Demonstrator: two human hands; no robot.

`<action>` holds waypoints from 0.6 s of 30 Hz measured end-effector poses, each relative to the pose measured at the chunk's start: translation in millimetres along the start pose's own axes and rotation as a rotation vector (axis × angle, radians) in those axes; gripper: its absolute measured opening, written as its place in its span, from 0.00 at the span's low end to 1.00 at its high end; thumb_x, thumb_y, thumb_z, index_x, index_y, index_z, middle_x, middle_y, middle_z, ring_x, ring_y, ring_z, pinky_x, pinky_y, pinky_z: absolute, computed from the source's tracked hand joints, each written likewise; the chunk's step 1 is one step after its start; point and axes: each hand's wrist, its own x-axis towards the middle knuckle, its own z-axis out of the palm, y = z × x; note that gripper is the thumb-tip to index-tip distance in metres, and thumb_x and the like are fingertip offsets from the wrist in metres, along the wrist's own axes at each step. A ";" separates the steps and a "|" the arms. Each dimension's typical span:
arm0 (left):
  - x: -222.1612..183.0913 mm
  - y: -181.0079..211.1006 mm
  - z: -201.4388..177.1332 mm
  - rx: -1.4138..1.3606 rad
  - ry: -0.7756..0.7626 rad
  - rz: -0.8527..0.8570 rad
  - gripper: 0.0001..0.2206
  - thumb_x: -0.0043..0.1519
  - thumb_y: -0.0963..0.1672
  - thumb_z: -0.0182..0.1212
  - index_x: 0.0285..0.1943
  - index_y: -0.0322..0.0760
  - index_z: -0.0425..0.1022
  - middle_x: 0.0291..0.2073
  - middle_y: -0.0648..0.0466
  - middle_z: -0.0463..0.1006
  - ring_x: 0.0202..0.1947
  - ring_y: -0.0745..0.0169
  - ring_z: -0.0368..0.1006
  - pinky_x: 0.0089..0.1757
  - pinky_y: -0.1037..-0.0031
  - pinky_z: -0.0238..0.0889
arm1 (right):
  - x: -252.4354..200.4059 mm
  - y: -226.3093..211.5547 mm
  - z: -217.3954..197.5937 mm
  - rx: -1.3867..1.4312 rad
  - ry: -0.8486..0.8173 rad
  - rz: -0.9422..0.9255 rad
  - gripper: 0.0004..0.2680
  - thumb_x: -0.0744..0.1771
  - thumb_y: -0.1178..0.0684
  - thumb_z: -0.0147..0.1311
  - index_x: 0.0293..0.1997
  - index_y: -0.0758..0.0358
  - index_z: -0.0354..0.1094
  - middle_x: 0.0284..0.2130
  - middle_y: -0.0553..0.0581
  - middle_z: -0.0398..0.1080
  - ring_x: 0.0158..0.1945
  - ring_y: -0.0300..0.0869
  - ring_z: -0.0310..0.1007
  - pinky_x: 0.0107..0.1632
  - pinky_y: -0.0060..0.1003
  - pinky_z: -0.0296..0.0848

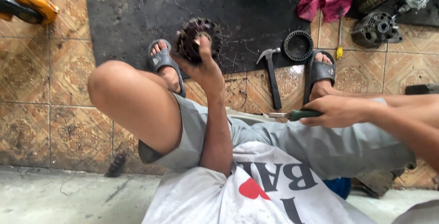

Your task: Removing copper wire windings from an electric motor stator using pliers

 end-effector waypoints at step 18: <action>-30.7 -10.8 11.8 -0.216 -0.569 0.232 0.26 0.63 0.53 0.63 0.66 0.42 0.63 0.56 0.48 0.65 0.55 0.53 0.71 0.46 0.67 0.79 | 7.2 33.7 31.7 1.550 -0.094 -1.119 0.27 0.67 0.58 0.60 0.72 0.78 0.49 0.63 0.74 0.65 0.62 0.54 0.70 0.62 0.42 0.69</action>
